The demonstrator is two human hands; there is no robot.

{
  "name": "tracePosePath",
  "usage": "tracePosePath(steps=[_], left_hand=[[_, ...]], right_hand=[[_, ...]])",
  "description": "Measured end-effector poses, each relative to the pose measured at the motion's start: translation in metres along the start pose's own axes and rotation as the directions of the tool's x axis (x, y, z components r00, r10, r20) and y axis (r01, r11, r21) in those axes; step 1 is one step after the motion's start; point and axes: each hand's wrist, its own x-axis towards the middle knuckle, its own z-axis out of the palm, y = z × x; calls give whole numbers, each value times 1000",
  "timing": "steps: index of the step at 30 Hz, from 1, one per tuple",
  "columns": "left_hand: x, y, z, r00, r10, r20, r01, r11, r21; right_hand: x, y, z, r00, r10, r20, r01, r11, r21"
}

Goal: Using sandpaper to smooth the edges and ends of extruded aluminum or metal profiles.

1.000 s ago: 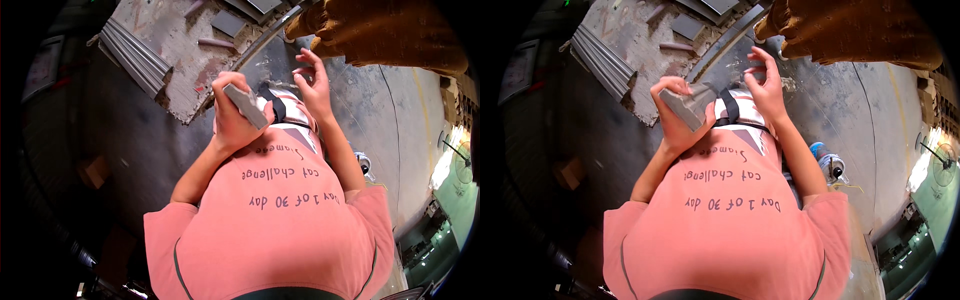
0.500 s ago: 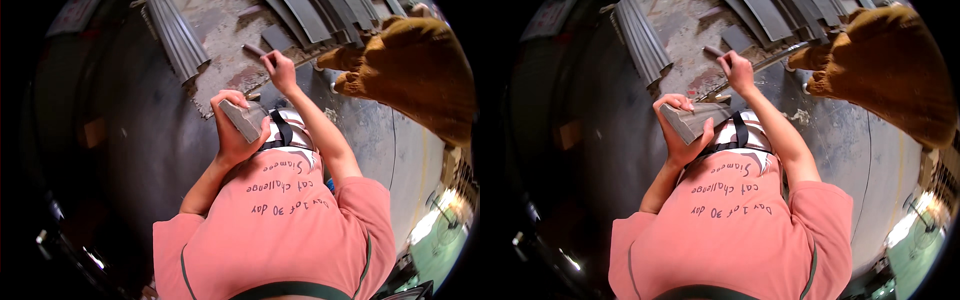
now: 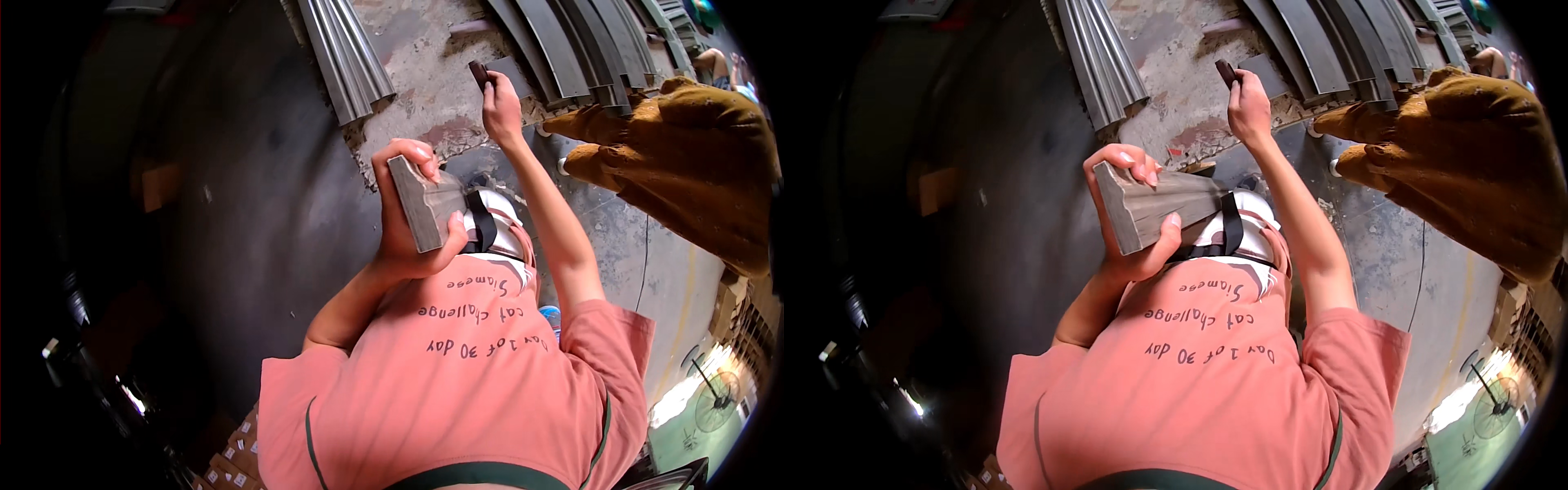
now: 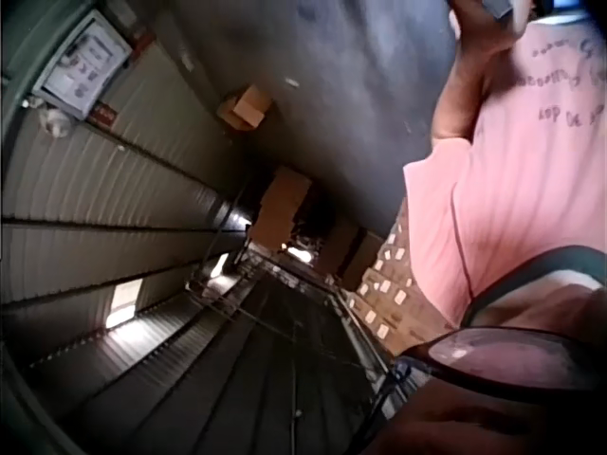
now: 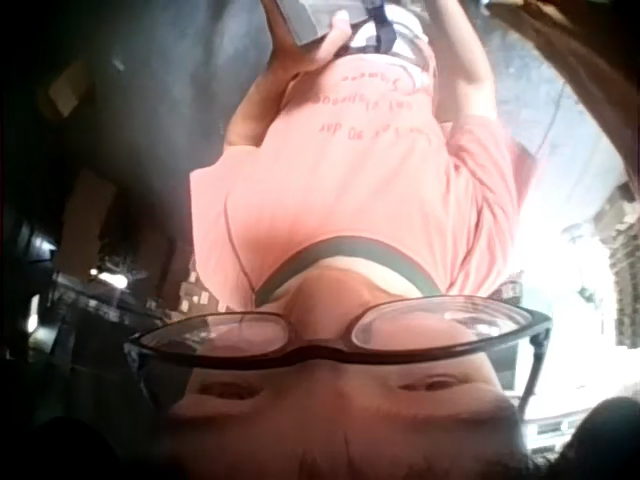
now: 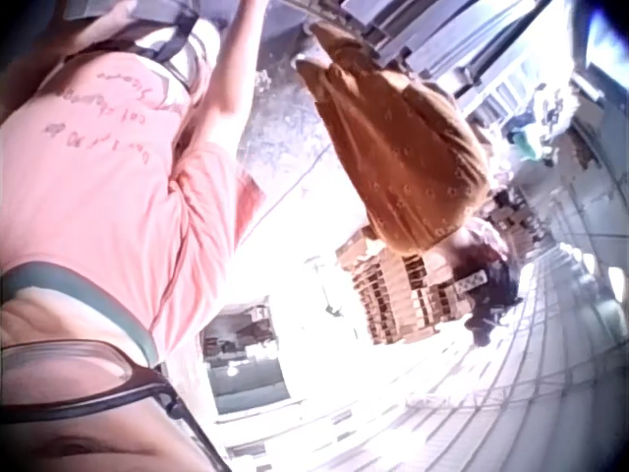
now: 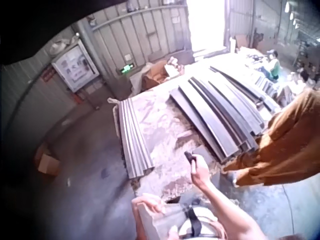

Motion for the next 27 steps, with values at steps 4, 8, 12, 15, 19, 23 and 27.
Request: tracePosePath(steps=[4,8,12,15,19,23,27], left_hand=[[7,-3,-17,999,-29,32,32,996,-84],[24,-6,-22,987,-72,141,97,979,-180],[42,-10,-33,954,14,301,63,968,-243],[48,-14,-39,917,103,385,52,927,-372],[51,-4,-52,905,16,425,169,904,-394],[52,-21,-65,861,179,476,128,830,-543],[48,7,-79,889,-71,452,286,858,-427]], right_hand=[[-23,-131,-84,928,237,286,-371,634,678],[-59,-216,-134,987,128,93,-159,801,577],[-57,-259,-144,942,-332,-52,329,879,345],[-59,-268,-134,894,-448,-1,433,863,259],[-50,-259,-113,879,-435,-198,469,862,190],[-66,-290,-126,872,-490,9,473,847,245],[-53,-284,-98,895,-423,-144,441,887,138]])
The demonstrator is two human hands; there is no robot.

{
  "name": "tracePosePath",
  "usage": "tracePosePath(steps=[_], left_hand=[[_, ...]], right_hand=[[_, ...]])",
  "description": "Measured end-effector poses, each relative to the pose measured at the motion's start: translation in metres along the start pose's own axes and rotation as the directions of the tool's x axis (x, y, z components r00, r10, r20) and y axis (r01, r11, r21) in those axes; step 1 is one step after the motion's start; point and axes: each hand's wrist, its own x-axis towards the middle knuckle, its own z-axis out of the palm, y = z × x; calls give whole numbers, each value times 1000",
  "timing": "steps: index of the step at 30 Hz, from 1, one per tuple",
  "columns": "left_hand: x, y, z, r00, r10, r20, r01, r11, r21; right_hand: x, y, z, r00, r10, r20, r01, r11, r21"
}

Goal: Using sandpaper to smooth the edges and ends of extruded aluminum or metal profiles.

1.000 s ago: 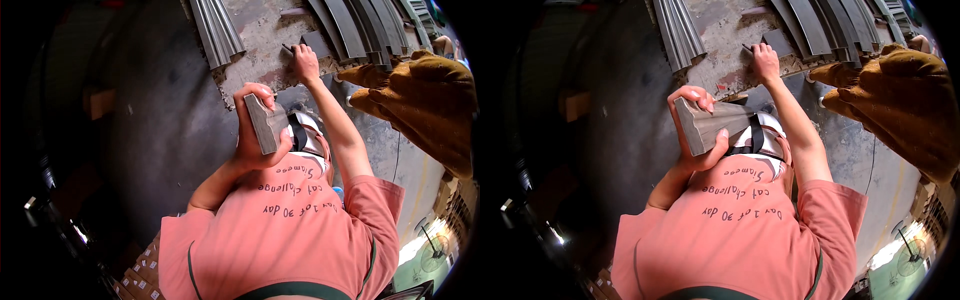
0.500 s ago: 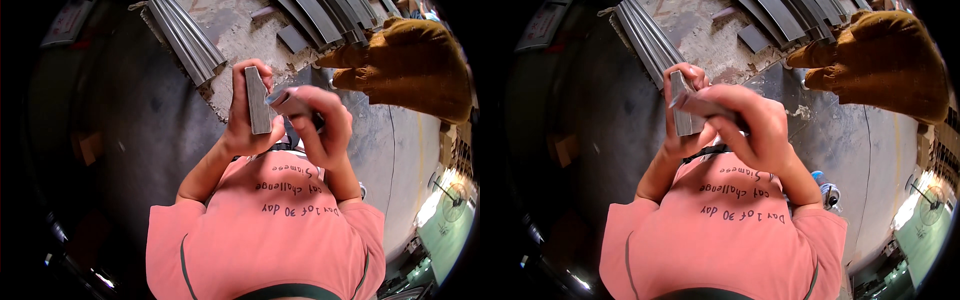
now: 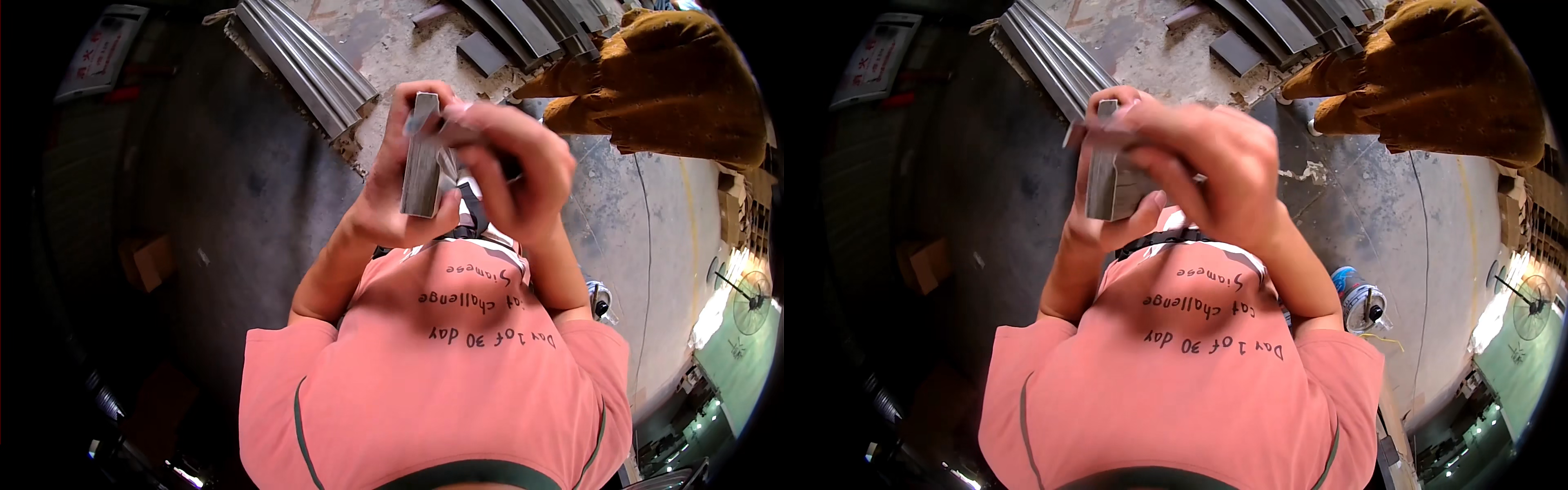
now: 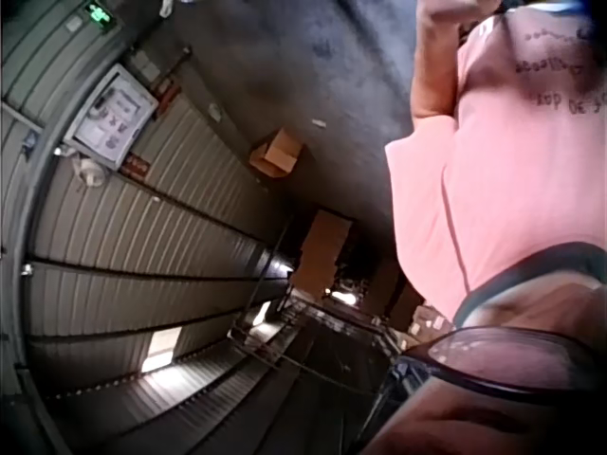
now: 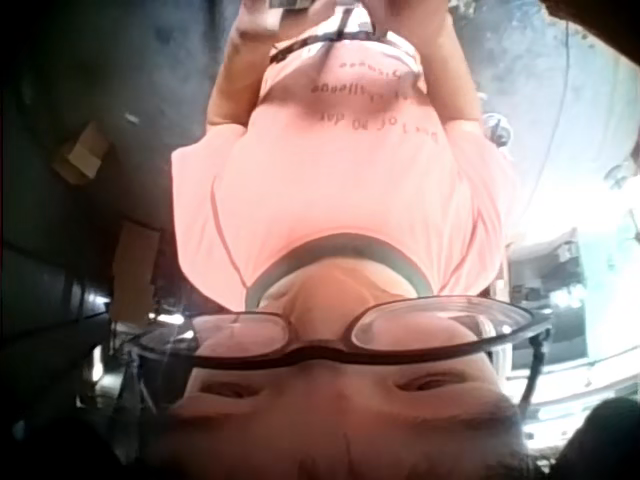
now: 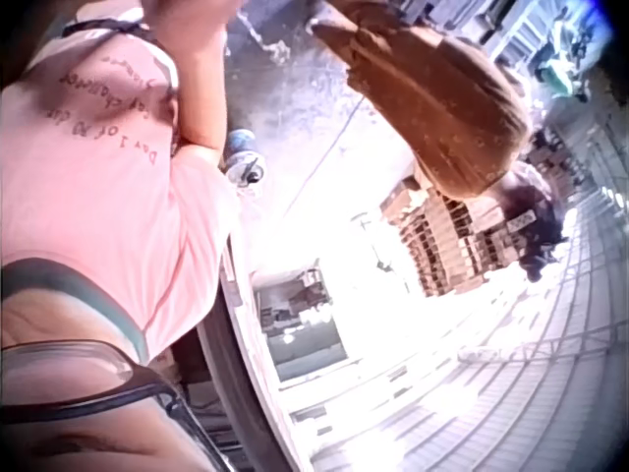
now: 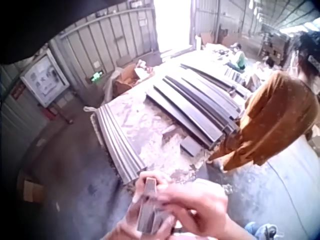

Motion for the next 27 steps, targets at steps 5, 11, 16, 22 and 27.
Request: tracePosePath(steps=[5,11,16,22,27], left_hand=[[-3,-8,-21,975,144,168,-143,990,-21],[-14,1,-20,995,61,73,-61,998,-14],[-7,2,-28,956,220,194,-236,970,64],[-8,2,-21,968,154,200,-149,988,-43],[-5,-1,-21,967,128,221,-114,991,-75]], right_hand=[[5,-26,-4,949,-193,249,190,981,34],[10,-10,14,982,-185,-30,187,980,61],[13,-5,18,968,-251,25,252,967,-43],[9,-3,23,960,-279,-19,279,960,-25],[4,-6,16,965,-256,-64,253,966,-53]])
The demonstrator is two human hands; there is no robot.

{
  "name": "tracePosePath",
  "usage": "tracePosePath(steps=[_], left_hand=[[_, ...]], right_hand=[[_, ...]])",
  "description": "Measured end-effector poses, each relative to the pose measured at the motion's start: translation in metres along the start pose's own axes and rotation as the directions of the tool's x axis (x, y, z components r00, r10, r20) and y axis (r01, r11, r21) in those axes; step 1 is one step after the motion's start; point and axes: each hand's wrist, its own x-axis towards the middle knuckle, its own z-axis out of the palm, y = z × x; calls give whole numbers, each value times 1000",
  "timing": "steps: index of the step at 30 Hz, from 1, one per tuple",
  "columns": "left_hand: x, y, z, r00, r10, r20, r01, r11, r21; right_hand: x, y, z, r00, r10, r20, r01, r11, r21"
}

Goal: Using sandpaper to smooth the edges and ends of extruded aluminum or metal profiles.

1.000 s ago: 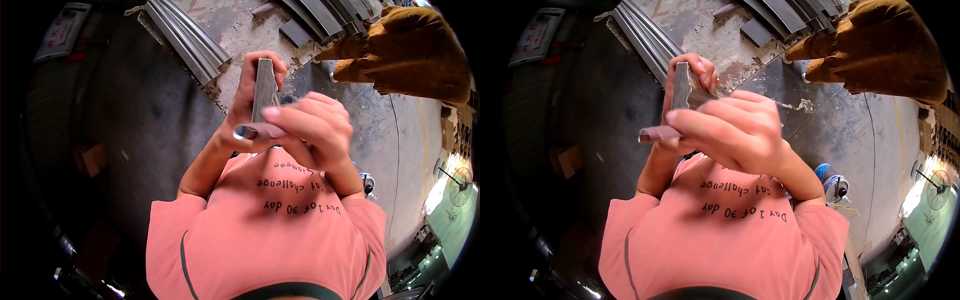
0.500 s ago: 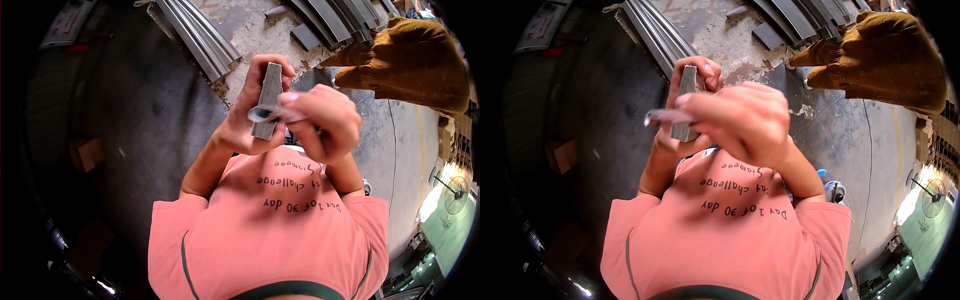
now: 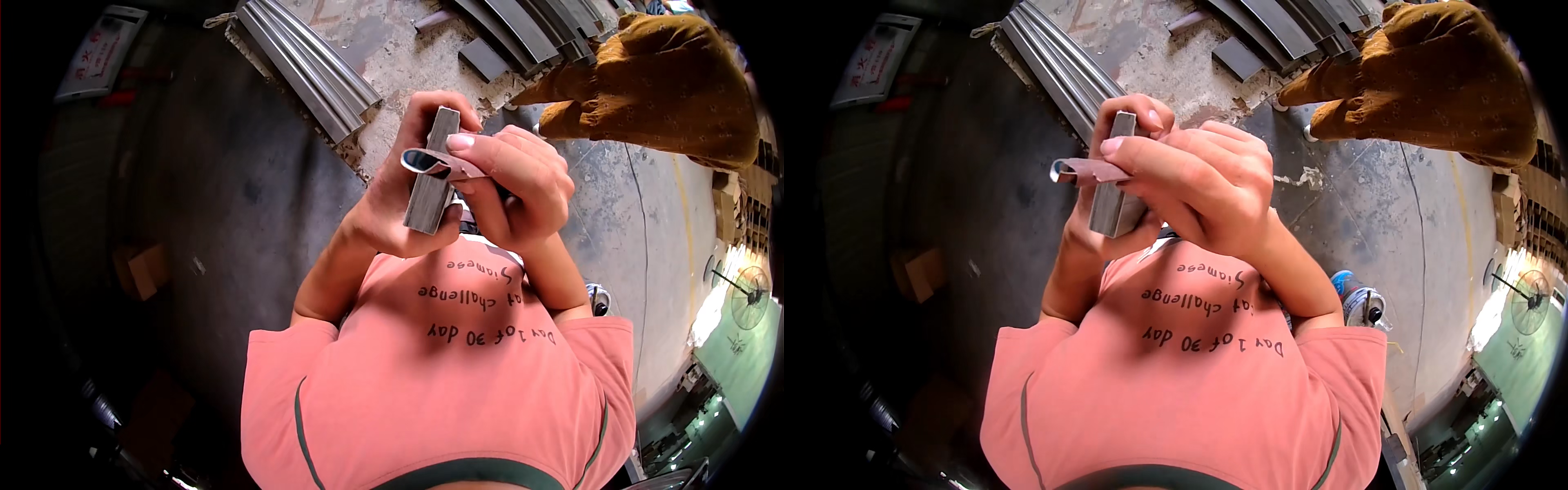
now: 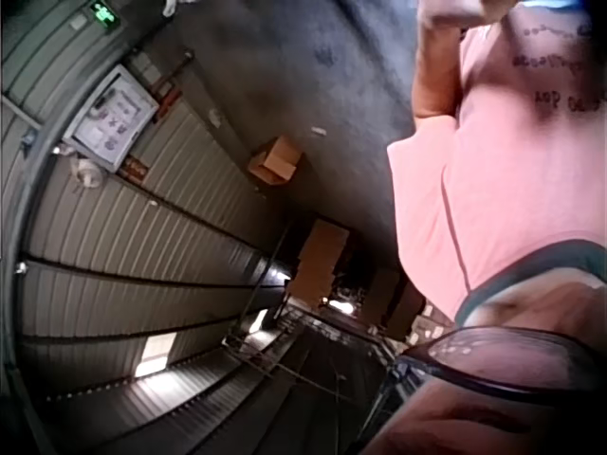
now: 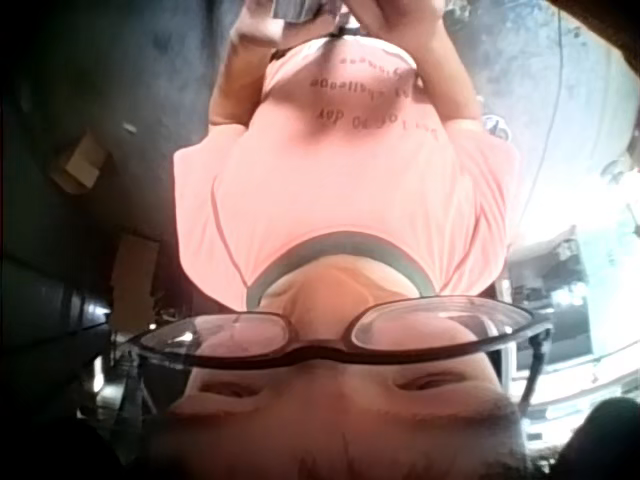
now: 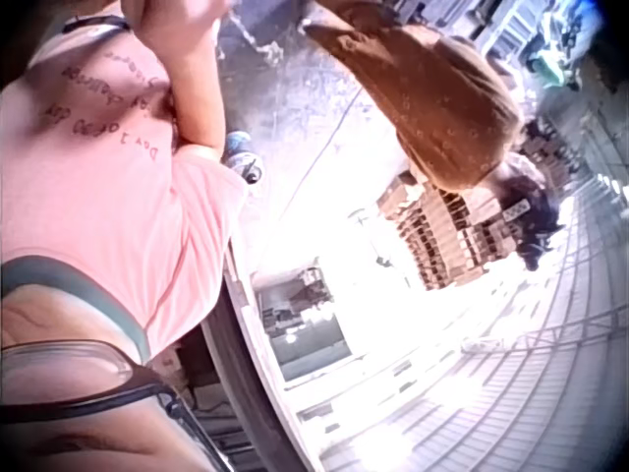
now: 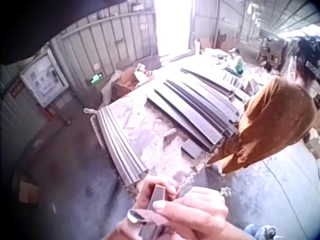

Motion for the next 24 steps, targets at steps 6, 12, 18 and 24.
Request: tracePosePath(steps=[6,12,18,24], left_hand=[[6,0,4,1000,-24,17,26,996,-84],[3,1,7,994,-97,-51,93,994,-65],[-1,18,14,960,-231,-158,219,972,-90],[7,3,4,1000,6,27,-3,992,-126]], right_hand=[[-1,-4,-6,998,51,-31,-52,998,-22],[-3,7,-9,987,99,-124,-101,995,-8],[-1,18,4,977,99,-191,-112,992,-59],[-1,0,-7,1000,-4,17,4,1000,-1]])
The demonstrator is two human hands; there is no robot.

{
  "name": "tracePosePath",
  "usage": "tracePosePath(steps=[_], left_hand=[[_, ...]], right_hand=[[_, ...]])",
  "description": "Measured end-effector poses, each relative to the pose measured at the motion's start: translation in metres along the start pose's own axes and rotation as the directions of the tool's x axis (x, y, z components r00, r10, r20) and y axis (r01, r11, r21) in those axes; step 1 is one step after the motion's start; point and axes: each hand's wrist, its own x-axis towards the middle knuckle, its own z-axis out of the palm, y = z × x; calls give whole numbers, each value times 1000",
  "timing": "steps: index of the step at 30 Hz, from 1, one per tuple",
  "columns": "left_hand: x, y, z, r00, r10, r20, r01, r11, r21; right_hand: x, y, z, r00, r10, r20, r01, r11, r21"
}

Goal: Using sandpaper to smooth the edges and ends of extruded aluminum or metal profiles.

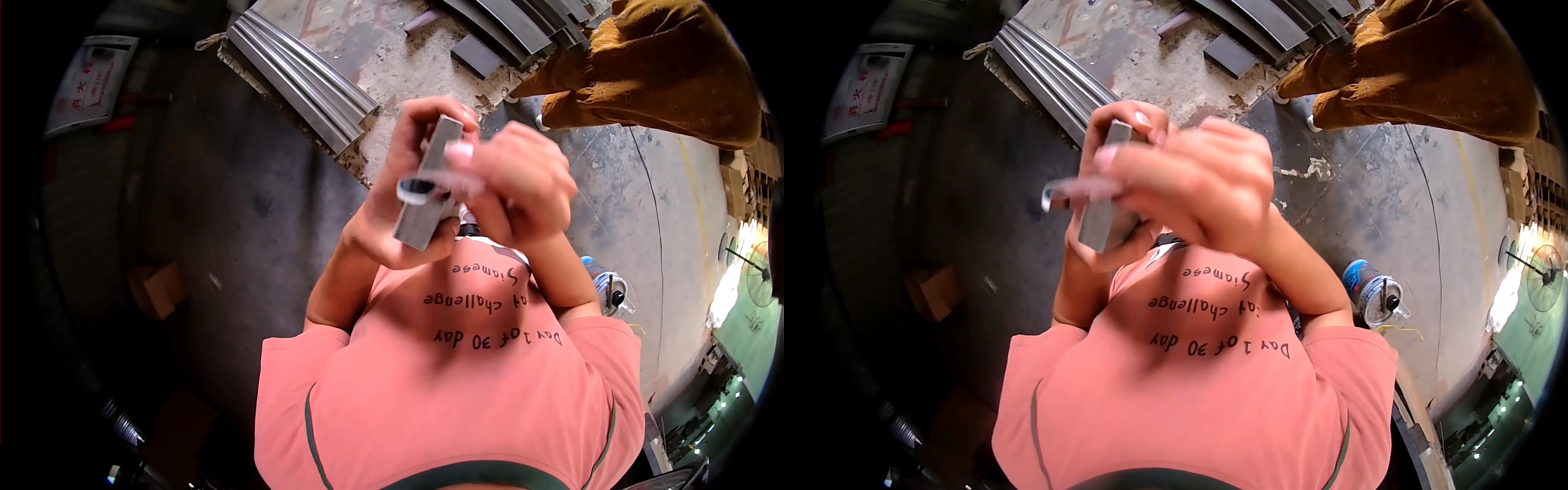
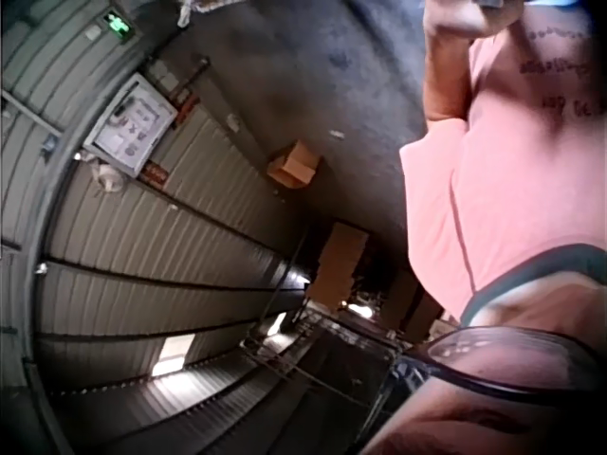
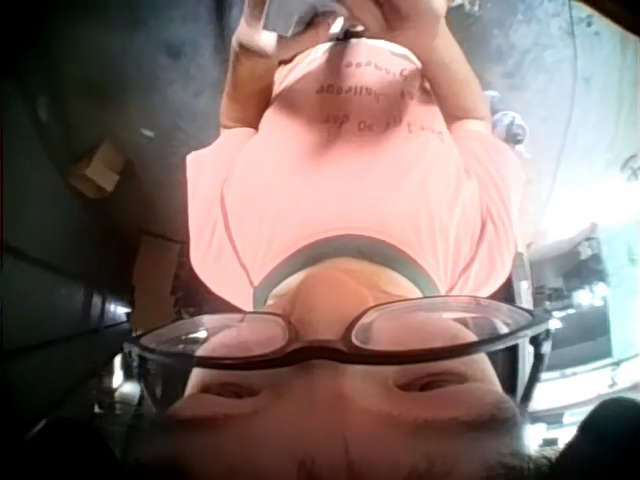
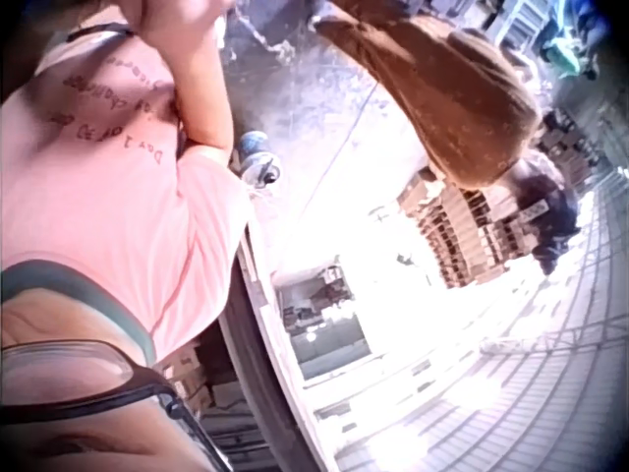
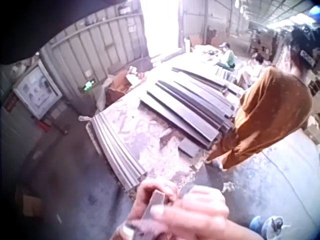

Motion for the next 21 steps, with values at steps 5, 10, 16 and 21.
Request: tracePosePath(steps=[5,10,16,21], left_hand=[[3,3,-4,991,130,18,-131,974,182],[2,11,15,963,-51,-266,90,987,136],[0,12,22,969,98,-227,-7,929,371],[-8,3,30,951,130,-281,-41,953,302]], right_hand=[[-5,0,3,974,126,-186,-121,992,33],[-5,15,14,945,69,-320,-106,989,-100],[-2,5,3,981,39,-192,-80,974,-213],[-3,-1,2,965,-30,-259,0,993,-117]])
